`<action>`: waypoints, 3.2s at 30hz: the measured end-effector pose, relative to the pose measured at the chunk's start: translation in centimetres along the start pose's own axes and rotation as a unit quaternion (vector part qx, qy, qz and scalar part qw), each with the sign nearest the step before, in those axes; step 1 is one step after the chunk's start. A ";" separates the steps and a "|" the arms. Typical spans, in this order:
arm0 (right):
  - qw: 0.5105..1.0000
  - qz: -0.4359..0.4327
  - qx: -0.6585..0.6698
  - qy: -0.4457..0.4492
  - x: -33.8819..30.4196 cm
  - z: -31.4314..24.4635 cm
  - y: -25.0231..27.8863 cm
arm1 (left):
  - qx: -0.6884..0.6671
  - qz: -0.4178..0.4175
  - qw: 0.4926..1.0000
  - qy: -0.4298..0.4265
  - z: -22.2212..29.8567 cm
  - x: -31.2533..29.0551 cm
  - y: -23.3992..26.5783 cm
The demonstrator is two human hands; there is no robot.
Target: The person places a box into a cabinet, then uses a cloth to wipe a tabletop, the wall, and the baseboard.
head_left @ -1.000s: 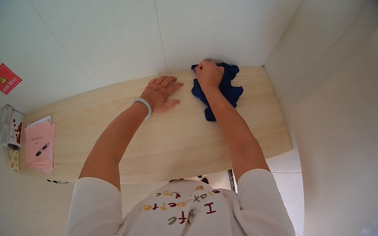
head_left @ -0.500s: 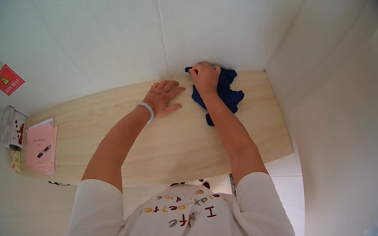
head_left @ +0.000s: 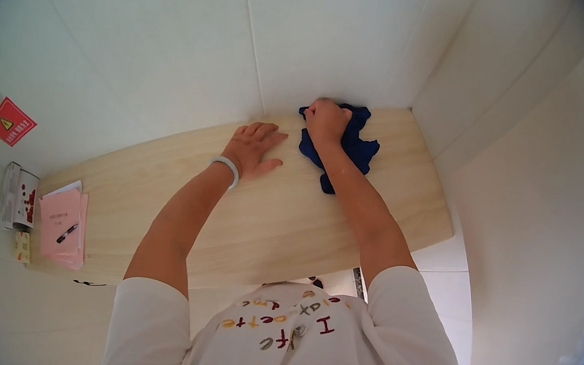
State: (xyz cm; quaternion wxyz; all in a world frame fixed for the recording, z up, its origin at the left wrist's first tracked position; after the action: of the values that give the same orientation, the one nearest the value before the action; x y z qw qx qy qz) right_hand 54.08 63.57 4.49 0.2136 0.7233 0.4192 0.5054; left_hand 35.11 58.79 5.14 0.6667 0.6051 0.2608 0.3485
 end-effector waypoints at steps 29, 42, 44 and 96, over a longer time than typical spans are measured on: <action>0.979 -0.120 0.056 0.157 -0.8 -1.3 -1.0 | 0.011 0.007 1.000 0.003 -0.6 0.2 -0.9; 0.857 0.040 0.136 0.495 0.5 -22.5 -2.2 | -0.128 -0.027 0.990 0.052 -0.8 0.9 -1.6; 0.819 0.070 0.110 0.558 0.3 -25.8 -3.4 | -0.069 0.020 0.997 0.031 -1.1 1.4 -2.4; 0.649 -0.041 -0.249 0.717 -2.1 -21.3 -7.1 | -0.147 -0.035 0.987 0.054 -0.7 1.6 -4.2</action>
State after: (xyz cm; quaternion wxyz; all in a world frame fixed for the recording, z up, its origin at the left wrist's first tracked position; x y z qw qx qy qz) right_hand 31.65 63.36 6.64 0.0390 0.0369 0.3291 0.9428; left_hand 36.23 60.38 0.99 0.7456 0.4710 0.2631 0.3912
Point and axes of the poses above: each hand's wrist, its own x-axis towards the middle knuckle, its own y-axis out of the back of the hand, z = x × y, the point moved 5 cm from there along x, towards the middle knuckle, and after that the axes turned 9 degrees about y, right-handed, at the moved point
